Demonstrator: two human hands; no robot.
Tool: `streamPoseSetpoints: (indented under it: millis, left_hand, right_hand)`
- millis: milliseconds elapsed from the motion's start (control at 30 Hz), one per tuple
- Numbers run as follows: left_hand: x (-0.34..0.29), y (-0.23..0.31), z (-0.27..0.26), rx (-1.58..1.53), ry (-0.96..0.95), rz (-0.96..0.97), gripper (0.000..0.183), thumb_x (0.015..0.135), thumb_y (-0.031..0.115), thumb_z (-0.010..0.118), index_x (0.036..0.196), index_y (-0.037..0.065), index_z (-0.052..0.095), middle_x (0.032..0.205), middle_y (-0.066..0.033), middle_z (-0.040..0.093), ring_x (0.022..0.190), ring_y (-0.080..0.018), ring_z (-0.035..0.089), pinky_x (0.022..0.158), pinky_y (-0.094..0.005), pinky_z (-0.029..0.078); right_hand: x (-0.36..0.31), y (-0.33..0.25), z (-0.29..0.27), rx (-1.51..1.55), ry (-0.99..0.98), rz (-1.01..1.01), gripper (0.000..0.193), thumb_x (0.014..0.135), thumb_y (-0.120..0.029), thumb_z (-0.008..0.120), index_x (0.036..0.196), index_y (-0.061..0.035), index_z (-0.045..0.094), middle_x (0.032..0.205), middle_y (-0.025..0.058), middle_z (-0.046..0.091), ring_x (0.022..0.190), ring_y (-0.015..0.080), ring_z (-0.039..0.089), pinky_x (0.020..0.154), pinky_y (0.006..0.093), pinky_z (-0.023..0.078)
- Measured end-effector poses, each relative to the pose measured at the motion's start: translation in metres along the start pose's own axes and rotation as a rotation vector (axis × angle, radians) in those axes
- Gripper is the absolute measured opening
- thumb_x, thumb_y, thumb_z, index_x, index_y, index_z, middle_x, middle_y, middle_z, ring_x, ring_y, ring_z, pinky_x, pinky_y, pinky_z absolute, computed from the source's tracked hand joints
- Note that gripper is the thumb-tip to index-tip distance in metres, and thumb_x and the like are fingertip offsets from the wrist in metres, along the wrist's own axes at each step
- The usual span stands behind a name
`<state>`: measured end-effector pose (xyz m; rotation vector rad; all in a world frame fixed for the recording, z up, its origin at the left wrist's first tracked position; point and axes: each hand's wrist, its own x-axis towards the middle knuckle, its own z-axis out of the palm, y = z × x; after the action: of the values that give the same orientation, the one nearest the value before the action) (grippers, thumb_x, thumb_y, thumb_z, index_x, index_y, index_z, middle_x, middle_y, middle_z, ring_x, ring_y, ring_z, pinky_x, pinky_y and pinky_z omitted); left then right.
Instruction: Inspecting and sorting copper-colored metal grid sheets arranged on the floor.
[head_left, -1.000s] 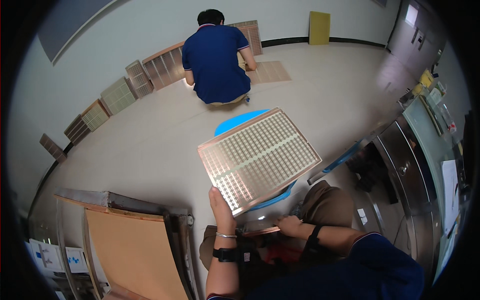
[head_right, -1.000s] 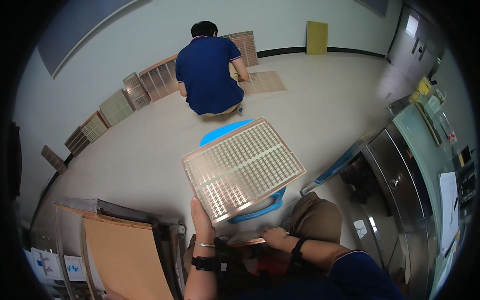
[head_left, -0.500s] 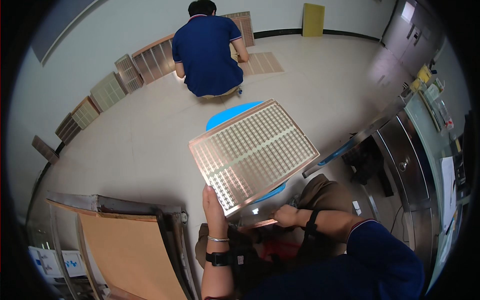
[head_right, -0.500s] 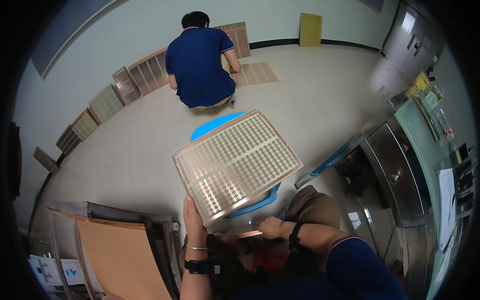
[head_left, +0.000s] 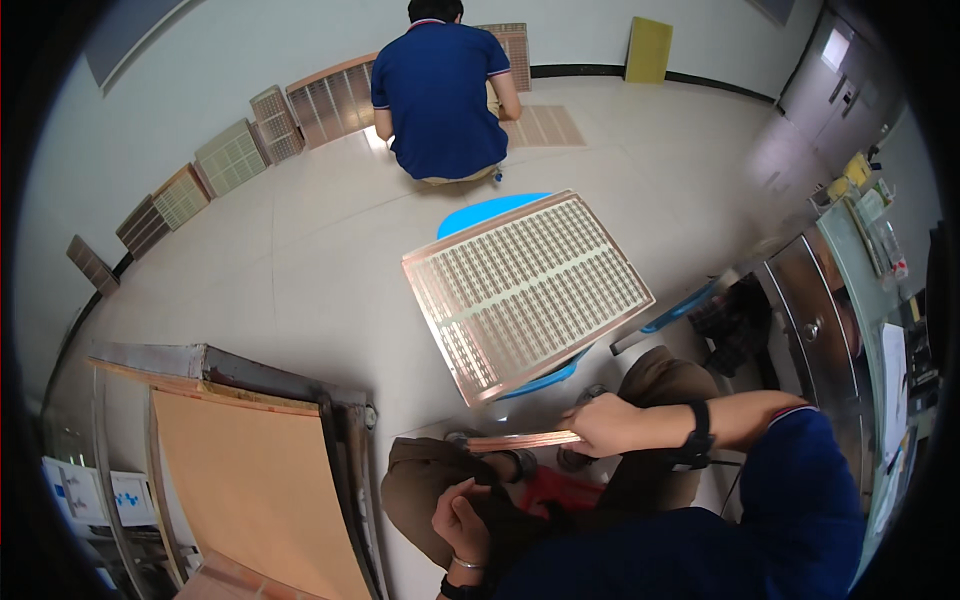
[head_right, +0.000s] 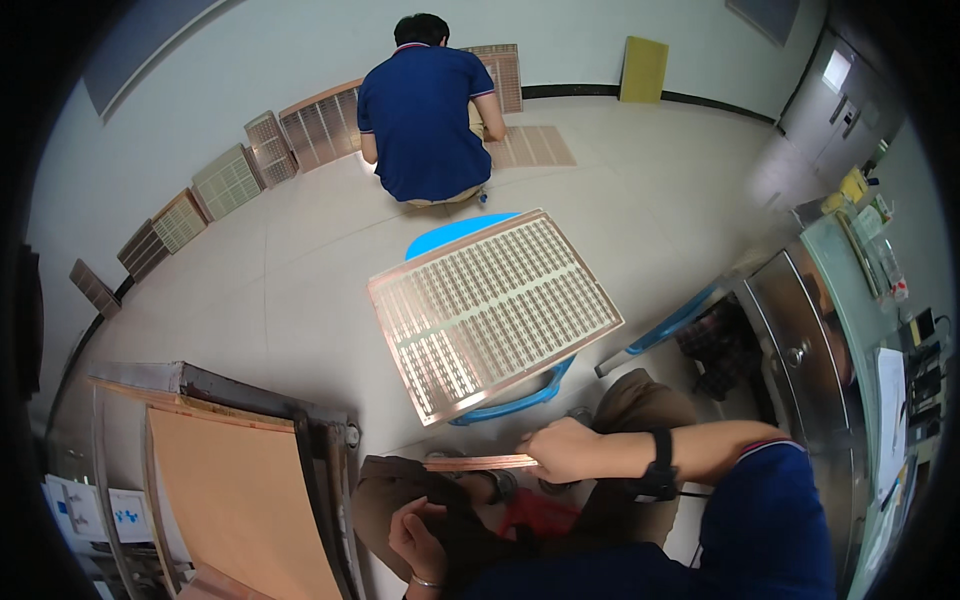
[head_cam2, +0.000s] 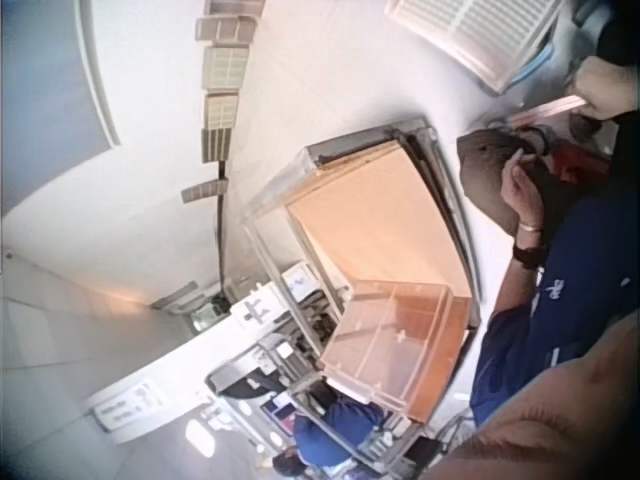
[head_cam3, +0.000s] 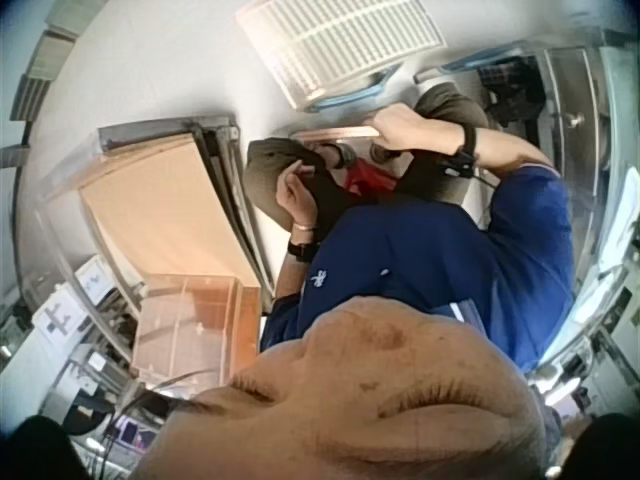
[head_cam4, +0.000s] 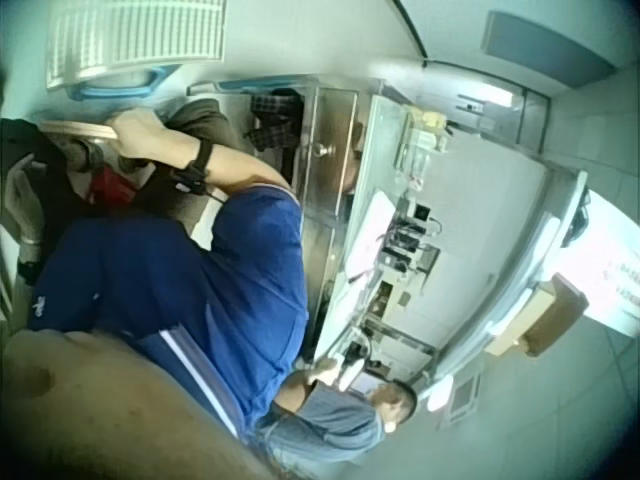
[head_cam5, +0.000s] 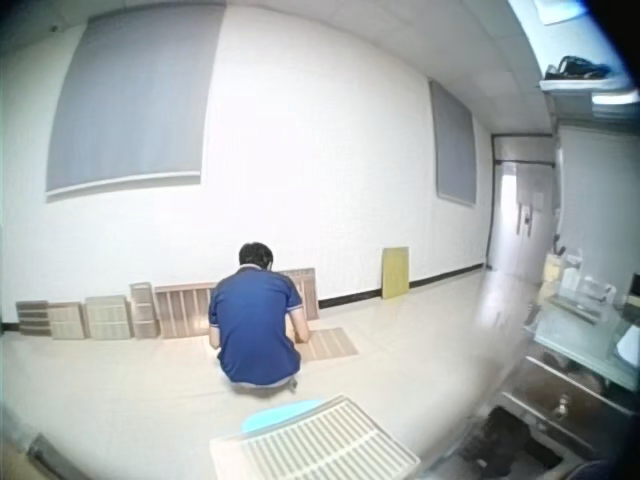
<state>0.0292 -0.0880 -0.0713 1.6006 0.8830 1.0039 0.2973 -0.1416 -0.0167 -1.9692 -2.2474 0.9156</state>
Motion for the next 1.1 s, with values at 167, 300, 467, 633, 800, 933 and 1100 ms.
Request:
streamPoseSetpoints:
  millis: [167, 300, 467, 633, 800, 933, 1100]
  left_hand:
    - [-0.016, 0.001, 0.005, -0.196, 0.006, -0.405, 0.029, 0.099, 0.024, 0.039, 0.105, -0.001, 0.053, 0.099, -0.0117, 0.061, 0.081, -0.0166, 0.060, 0.075, -0.0265, 0.049]
    - [-0.027, -0.029, 0.019, -0.377, 0.118, -0.526, 0.030, 0.099, 0.027, 0.039, 0.116, 0.003, 0.043, 0.121, -0.0114, 0.048, 0.105, -0.0170, 0.052, 0.087, -0.0301, 0.045]
    - [-0.020, -0.013, 0.035, -0.876, -0.027, -0.747, 0.047, 0.098, 0.045, 0.031, 0.121, 0.006, 0.044, 0.122, -0.0062, 0.049, 0.112, -0.0208, 0.048, 0.101, -0.0397, 0.034]
    - [0.016, 0.019, 0.027, -0.935, 0.097, -0.690, 0.041, 0.099, 0.038, 0.034, 0.116, 0.005, 0.049, 0.110, -0.0034, 0.057, 0.100, -0.0161, 0.054, 0.089, -0.0318, 0.042]
    - [0.075, 0.062, 0.036, -0.606, 0.170, -0.520, 0.033, 0.100, 0.029, 0.033, 0.100, 0.003, 0.052, 0.091, -0.0022, 0.058, 0.076, -0.0083, 0.054, 0.069, -0.0233, 0.045]
    - [0.124, 0.045, 0.036, -0.471, 0.059, -0.492, 0.033, 0.100, 0.027, 0.033, 0.100, -0.001, 0.052, 0.092, -0.0058, 0.058, 0.080, -0.0101, 0.053, 0.075, -0.0264, 0.044]
    - [0.171, 0.017, 0.048, -0.374, -0.009, -0.494, 0.033, 0.100, 0.026, 0.033, 0.098, -0.002, 0.051, 0.088, -0.0052, 0.057, 0.077, -0.0092, 0.051, 0.072, -0.0262, 0.044]
  right_hand:
    - [-0.050, -0.048, -0.078, 0.138, 0.064, 0.090, 0.023, 0.082, -0.029, 0.060, 0.088, -0.0071, 0.063, 0.081, 0.0116, 0.064, 0.075, 0.0352, 0.061, 0.065, 0.0427, 0.050]
    - [-0.098, -0.073, -0.130, 0.255, 0.170, 0.130, 0.024, 0.082, -0.029, 0.064, 0.080, -0.0046, 0.062, 0.070, 0.0078, 0.060, 0.064, 0.0257, 0.061, 0.056, 0.0367, 0.047]
    - [-0.136, -0.076, -0.144, 0.621, 0.224, 0.361, 0.031, 0.084, -0.029, 0.068, 0.082, 0.0010, 0.061, 0.067, -0.0007, 0.052, 0.064, 0.0042, 0.047, 0.056, 0.0217, 0.040]
    - [-0.124, -0.035, -0.105, 1.134, 0.622, 0.382, 0.035, 0.085, -0.026, 0.067, 0.106, 0.0022, 0.062, 0.088, 0.0018, 0.063, 0.076, 0.0071, 0.055, 0.071, 0.0226, 0.046]
    - [-0.095, 0.045, -0.062, 1.344, 0.834, 0.383, 0.036, 0.089, -0.028, 0.060, 0.101, 0.0051, 0.061, 0.089, 0.0073, 0.066, 0.073, 0.0087, 0.062, 0.068, 0.0226, 0.050]
    - [-0.059, 0.085, -0.056, 1.430, 0.819, 0.408, 0.041, 0.093, -0.034, 0.054, 0.101, 0.0052, 0.061, 0.088, 0.0063, 0.066, 0.074, 0.0081, 0.061, 0.068, 0.0223, 0.048]
    - [-0.030, 0.131, -0.079, 1.327, 0.729, 0.532, 0.043, 0.093, -0.037, 0.052, 0.100, 0.0037, 0.063, 0.083, 0.0045, 0.065, 0.067, 0.0067, 0.059, 0.062, 0.0217, 0.048]
